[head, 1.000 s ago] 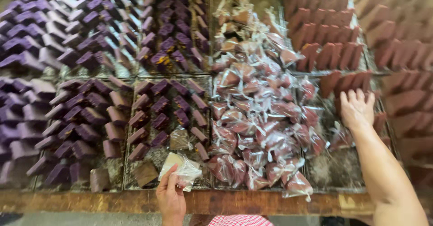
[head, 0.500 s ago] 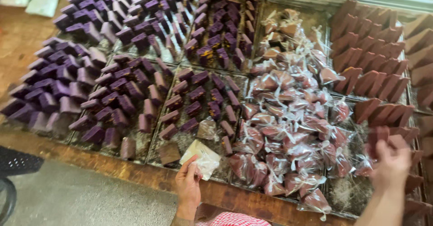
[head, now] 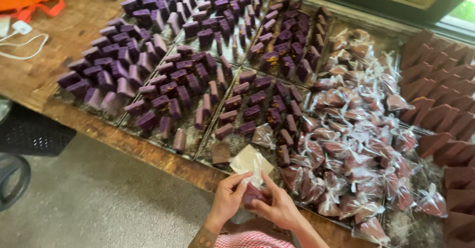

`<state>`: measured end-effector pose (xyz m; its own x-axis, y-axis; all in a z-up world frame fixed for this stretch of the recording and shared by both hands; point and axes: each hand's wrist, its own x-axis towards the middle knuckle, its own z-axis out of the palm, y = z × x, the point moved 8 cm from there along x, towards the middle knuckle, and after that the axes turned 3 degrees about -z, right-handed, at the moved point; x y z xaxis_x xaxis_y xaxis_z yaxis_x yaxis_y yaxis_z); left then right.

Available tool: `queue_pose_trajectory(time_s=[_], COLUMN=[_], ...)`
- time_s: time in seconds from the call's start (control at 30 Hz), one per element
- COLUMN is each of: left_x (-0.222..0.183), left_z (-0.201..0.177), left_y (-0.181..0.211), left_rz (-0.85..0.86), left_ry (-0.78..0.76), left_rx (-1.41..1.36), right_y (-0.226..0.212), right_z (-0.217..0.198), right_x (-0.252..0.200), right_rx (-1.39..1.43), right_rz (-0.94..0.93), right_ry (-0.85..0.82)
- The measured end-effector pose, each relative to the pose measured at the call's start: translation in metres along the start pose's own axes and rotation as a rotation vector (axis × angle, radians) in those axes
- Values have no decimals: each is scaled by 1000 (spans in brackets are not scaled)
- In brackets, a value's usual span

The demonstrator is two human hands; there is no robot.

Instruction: The person opens small plastic bags and places solid bars into them by hand.

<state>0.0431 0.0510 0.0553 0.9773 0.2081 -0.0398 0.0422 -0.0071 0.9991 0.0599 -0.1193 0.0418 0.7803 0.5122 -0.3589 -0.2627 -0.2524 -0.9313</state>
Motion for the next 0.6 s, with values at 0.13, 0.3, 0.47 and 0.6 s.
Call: queue_pose_trajectory(time_s=[0.13,0.3,0.47,0.6], left_x=[-14,-29,-44,-39], left_z=[-25,-39,-45,-71], left_y=[30,33,18,14], left_rz=[-49,2,76,-35], left_ry=[-99,-145,-222,-5], left_rx=[257,558,674,545], right_y=[11,1,46,53], right_z=[41,69,80,77], right_x=[13,9,24,10], right_rx=[247,58,5,171], right_rz=[135,25,154,197], right_ry=[-119,-376,-262,-48])
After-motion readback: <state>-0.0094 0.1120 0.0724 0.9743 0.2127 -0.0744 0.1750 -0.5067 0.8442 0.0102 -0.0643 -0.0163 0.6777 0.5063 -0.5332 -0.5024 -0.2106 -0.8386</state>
